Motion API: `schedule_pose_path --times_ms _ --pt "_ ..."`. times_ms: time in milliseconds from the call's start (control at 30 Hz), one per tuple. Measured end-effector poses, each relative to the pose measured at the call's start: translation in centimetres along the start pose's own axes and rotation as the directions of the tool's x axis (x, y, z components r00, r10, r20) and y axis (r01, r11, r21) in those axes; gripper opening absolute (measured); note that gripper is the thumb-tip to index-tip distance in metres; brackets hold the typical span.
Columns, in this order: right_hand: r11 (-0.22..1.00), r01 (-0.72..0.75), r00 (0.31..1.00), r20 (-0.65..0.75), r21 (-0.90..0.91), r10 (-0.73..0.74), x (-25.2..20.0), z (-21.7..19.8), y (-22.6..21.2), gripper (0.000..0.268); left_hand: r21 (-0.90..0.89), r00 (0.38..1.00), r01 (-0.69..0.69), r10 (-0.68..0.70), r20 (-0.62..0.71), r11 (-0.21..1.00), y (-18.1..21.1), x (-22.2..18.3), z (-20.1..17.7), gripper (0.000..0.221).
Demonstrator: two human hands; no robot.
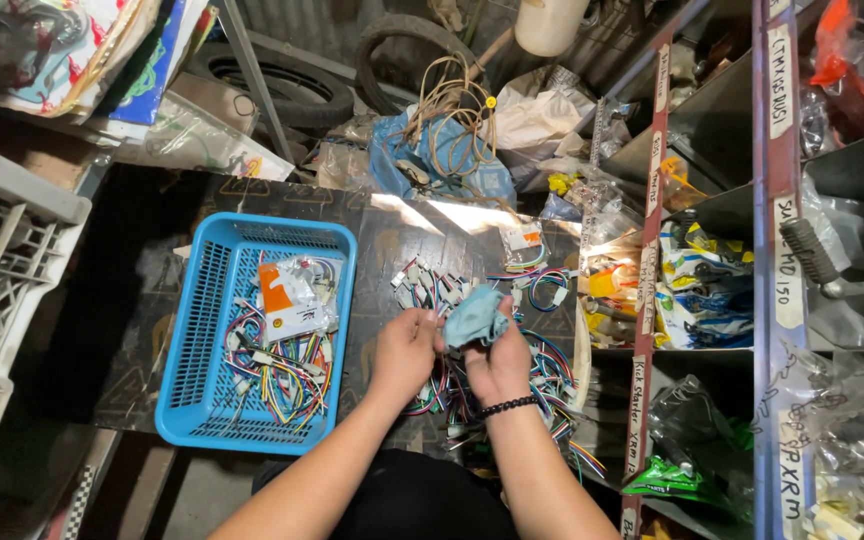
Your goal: Cleaning and wiping motorcycle wire harnesses with a cloth.
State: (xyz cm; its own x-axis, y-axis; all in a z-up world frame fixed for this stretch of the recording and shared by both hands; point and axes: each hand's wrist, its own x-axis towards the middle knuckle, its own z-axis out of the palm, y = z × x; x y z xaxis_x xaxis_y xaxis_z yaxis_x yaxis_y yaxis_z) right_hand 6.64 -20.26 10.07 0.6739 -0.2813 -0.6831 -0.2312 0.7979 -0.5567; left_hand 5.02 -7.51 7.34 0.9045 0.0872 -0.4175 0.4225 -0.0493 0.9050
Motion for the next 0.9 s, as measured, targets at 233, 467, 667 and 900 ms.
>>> schedule_pose_path --times_ms 233,467,667,900 --pt "0.985 -0.076 0.957 0.266 -0.157 0.117 0.6 -1.7 1.6 0.027 0.020 0.999 -0.033 0.032 0.010 0.999 -2.0 0.6 0.7 0.035" --pt "0.980 -0.024 0.958 0.276 -0.199 0.080 1.6 -1.9 1.0 0.027 -0.017 0.984 -0.044 0.046 0.174 0.999 -3.0 0.8 1.6 0.028" --pt "0.982 -0.161 0.987 0.034 0.095 0.159 4.1 -2.6 -0.5 0.028 -0.201 0.984 0.031 0.005 0.175 0.979 -2.4 -0.4 0.8 0.032" --pt "0.926 -0.100 0.929 0.299 -0.363 0.218 0.1 -2.4 1.8 0.015 -0.237 0.992 0.055 -0.025 0.126 0.970 -2.2 0.1 1.1 0.033"
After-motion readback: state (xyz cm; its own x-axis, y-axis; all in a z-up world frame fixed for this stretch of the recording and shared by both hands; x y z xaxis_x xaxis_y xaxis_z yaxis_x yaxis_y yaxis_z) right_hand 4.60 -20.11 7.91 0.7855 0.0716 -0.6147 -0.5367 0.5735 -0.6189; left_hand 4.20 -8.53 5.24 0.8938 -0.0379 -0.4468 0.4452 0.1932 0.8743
